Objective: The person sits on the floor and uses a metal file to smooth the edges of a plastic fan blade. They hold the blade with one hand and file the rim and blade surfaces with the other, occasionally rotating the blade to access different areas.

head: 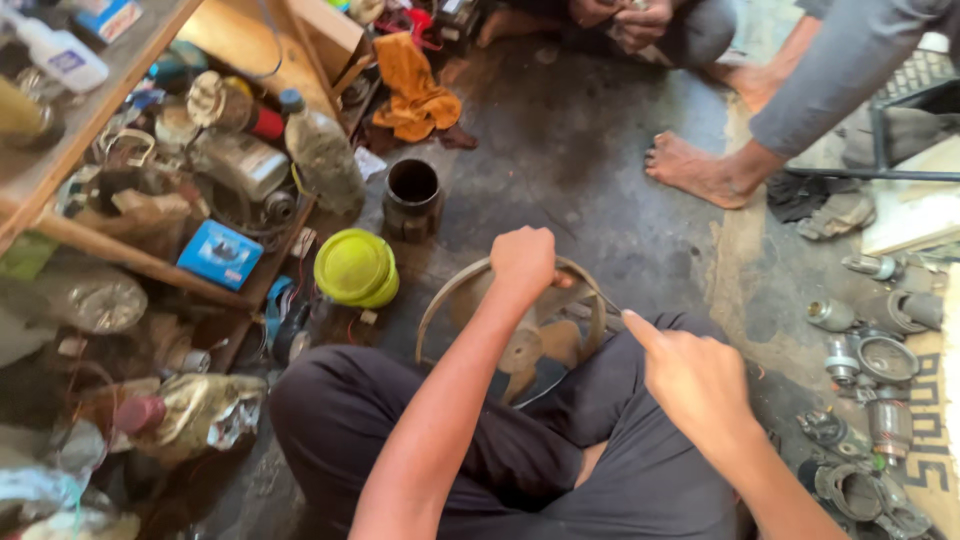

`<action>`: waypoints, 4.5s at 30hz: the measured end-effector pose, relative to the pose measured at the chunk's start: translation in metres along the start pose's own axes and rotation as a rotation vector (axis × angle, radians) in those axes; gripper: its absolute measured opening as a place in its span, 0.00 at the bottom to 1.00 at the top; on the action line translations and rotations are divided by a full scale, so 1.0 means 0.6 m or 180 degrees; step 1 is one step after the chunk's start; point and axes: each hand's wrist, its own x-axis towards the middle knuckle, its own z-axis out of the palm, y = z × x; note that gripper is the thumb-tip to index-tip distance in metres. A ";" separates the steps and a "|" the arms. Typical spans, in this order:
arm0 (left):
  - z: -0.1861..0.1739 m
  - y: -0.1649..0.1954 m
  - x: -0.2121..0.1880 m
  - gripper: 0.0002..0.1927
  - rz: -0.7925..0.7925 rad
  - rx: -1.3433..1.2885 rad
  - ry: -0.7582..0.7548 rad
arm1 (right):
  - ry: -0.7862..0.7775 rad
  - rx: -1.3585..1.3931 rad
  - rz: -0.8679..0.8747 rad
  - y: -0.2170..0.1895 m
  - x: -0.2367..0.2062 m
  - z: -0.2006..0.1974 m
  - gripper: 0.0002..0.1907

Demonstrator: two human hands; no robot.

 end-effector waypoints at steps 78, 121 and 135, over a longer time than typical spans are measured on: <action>0.022 0.022 0.030 0.28 0.0288 0.0404 0.0282 | 0.0204 -0.0265 0.0358 -0.010 -0.006 -0.030 0.22; -0.002 0.039 0.017 0.24 0.0170 0.0484 0.0094 | 0.0142 -0.0022 0.0761 -0.019 -0.012 -0.036 0.18; 0.004 0.034 0.013 0.24 0.0205 0.0514 0.0253 | 0.0076 -0.0181 0.0268 -0.012 0.019 -0.068 0.18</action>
